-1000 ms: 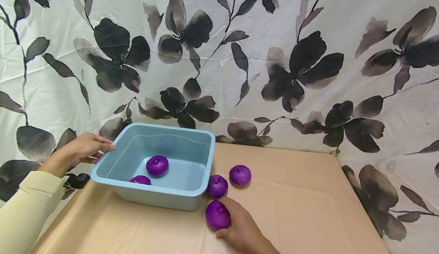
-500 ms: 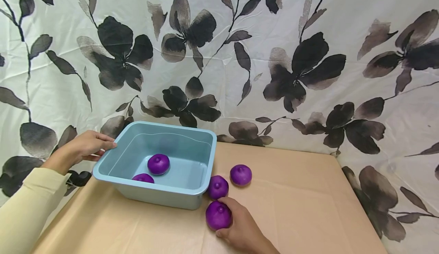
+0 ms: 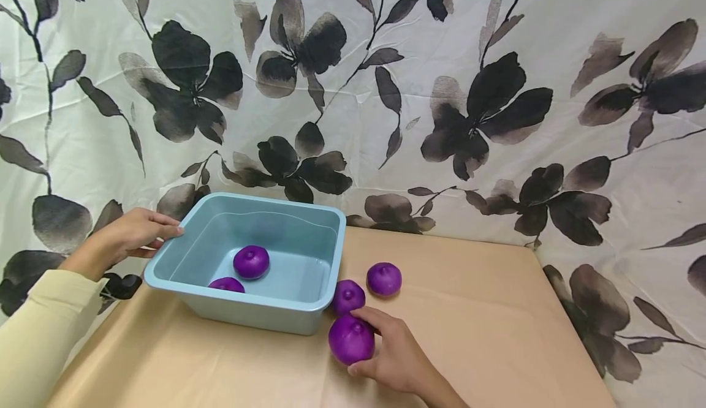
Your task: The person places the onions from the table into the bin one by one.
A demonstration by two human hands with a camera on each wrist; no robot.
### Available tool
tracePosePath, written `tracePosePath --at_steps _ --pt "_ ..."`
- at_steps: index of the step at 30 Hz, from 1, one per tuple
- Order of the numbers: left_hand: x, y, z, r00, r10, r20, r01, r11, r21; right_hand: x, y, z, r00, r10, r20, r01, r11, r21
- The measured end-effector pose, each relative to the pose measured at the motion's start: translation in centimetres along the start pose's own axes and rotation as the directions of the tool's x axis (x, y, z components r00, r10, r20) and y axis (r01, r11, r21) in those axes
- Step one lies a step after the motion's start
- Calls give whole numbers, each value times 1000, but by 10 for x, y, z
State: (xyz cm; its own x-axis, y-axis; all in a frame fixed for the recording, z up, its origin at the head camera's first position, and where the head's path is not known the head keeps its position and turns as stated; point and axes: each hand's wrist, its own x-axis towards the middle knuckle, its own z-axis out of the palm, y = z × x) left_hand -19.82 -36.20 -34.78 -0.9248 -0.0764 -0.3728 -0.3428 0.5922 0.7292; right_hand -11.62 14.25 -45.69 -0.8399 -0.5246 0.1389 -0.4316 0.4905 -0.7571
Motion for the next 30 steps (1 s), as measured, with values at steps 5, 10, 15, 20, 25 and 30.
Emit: tracePosePath --at_steps 5,10,15,20,25,30 --pt "1 1 0 1000 -6 8 7 1000 -26 4 -14 -15 1000 -30 -9 31 999 27" --pt "3 1 3 1000 -19 13 20 999 -36 4 -24 -29 999 -37 1 37 998 45" --pt "2 -1 2 1000 -22 1 22 999 -25 12 -34 -45 998 -53 42 47 990 133" --pt "1 -4 -1 1000 -16 2 16 1000 -23 27 -47 -56 995 -83 58 75 988 136" --pt "1 -2 -2 1000 -15 9 16 999 -37 46 -60 -63 995 -91 50 84 988 132" --pt "4 -2 -1 1000 -23 2 23 999 -45 66 -72 -63 993 -102 61 90 981 169"
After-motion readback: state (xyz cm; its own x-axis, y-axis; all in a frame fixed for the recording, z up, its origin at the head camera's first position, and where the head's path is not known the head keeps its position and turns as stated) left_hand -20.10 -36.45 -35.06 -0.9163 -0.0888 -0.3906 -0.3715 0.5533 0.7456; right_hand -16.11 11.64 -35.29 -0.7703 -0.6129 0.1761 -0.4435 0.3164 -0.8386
